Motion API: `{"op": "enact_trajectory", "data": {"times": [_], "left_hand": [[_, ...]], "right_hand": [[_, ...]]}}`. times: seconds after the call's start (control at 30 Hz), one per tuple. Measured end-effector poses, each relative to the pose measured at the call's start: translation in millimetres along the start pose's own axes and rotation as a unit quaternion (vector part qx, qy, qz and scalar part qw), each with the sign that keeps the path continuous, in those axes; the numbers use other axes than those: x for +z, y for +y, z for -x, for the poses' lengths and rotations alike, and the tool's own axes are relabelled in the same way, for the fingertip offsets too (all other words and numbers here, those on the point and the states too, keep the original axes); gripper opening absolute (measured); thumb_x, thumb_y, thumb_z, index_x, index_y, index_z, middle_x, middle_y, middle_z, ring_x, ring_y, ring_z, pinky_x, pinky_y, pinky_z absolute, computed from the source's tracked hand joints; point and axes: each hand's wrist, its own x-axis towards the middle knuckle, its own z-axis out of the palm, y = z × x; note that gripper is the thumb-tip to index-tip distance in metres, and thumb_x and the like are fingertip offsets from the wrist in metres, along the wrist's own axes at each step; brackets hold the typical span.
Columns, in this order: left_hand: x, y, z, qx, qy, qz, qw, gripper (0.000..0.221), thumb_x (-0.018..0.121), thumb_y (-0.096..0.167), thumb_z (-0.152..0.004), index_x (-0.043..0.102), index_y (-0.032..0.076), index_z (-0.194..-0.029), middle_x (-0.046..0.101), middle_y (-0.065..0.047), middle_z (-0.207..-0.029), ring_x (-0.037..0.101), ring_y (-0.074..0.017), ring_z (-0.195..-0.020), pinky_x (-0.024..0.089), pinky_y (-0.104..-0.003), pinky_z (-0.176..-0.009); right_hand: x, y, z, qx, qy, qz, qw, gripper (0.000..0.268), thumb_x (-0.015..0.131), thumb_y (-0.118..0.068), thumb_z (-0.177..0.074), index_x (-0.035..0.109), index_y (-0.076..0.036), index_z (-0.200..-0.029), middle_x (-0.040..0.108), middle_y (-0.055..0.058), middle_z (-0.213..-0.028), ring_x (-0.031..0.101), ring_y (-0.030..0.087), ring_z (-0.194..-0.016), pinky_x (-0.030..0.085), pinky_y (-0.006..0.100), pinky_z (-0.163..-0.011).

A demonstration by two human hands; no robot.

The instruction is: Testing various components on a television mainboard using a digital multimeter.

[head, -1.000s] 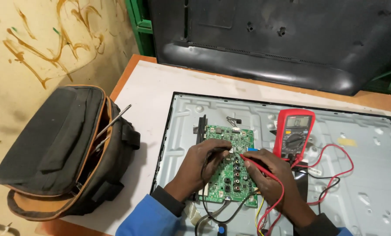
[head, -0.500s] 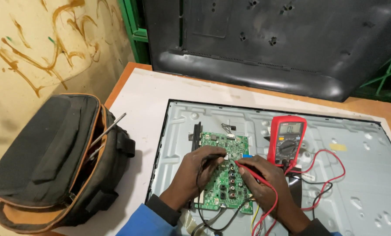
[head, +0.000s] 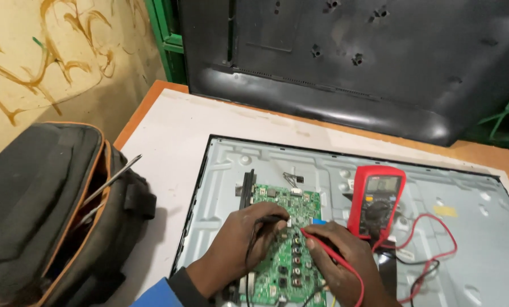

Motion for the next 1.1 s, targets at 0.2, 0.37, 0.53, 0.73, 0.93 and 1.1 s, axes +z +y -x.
{"op": "enact_trajectory", "data": {"times": [0.2, 0.37, 0.53, 0.73, 0.93, 1.1], "left_hand": [[3, -9, -6, 0.029, 0.02, -0.031, 0.999, 0.022, 0.058, 0.027, -0.101, 0.071, 0.009, -0.101, 0.079, -0.007, -0.091, 0.077, -0.0209, -0.076, 0.057, -0.032, -0.064], [1, -8, -6, 0.021, 0.013, -0.042, 0.999, 0.03, 0.055, 0.036, -0.101, 0.071, 0.011, -0.102, 0.079, -0.007, -0.092, 0.079, -0.0221, -0.081, 0.06, -0.033, -0.067], [2, -8, -3, 0.03, 0.015, -0.045, 0.998, 0.028, 0.056, 0.035, -0.101, 0.071, 0.011, -0.102, 0.079, -0.006, -0.092, 0.077, -0.0217, -0.084, 0.058, -0.034, -0.073], [1, -7, -5, 0.065, 0.012, -0.05, 0.997, 0.028, 0.054, 0.035, -0.102, 0.068, 0.011, -0.099, 0.076, -0.006, -0.087, 0.074, -0.021, -0.079, 0.055, -0.035, -0.095], [0, -11, -5, 0.074, -0.003, -0.033, 0.997, 0.029, 0.051, 0.036, -0.103, 0.066, 0.011, -0.098, 0.066, -0.002, -0.089, 0.06, -0.0163, -0.077, 0.044, -0.031, -0.069], [0, -15, -4, 0.114, 0.003, -0.055, 0.992, 0.026, 0.051, 0.036, -0.102, 0.064, 0.014, -0.096, 0.062, 0.002, -0.083, 0.058, -0.0136, -0.074, 0.043, -0.03, -0.067]], "right_hand": [[-4, -5, -3, 0.066, -0.013, -0.022, 0.998, 0.034, 0.072, -0.038, -0.084, 0.087, -0.019, -0.107, 0.087, -0.001, -0.102, 0.079, 0.014, -0.093, 0.057, 0.029, -0.081], [-4, -7, -8, 0.074, -0.017, -0.017, 0.997, 0.035, 0.072, -0.04, -0.084, 0.088, -0.019, -0.107, 0.087, -0.002, -0.098, 0.079, 0.012, -0.089, 0.057, 0.028, -0.078], [-7, -19, -6, 0.115, -0.033, 0.002, 0.993, 0.041, 0.068, -0.046, -0.084, 0.086, -0.022, -0.112, 0.085, -0.005, -0.096, 0.078, 0.011, -0.085, 0.055, 0.03, -0.074], [-9, -26, -6, 0.081, -0.025, 0.007, 0.996, 0.04, 0.067, -0.046, -0.084, 0.086, -0.021, -0.109, 0.086, -0.005, -0.102, 0.078, 0.011, -0.083, 0.056, 0.028, -0.071], [-10, -35, -5, 0.116, -0.027, 0.01, 0.993, 0.039, 0.065, -0.045, -0.085, 0.086, -0.021, -0.108, 0.084, -0.005, -0.09, 0.072, 0.01, -0.07, 0.053, 0.026, -0.065], [-7, -30, -3, 0.116, -0.002, -0.064, 0.991, 0.028, 0.073, -0.03, -0.087, 0.087, -0.015, -0.106, 0.078, 0.0, -0.081, 0.06, 0.011, -0.065, 0.044, 0.026, -0.057]]}}
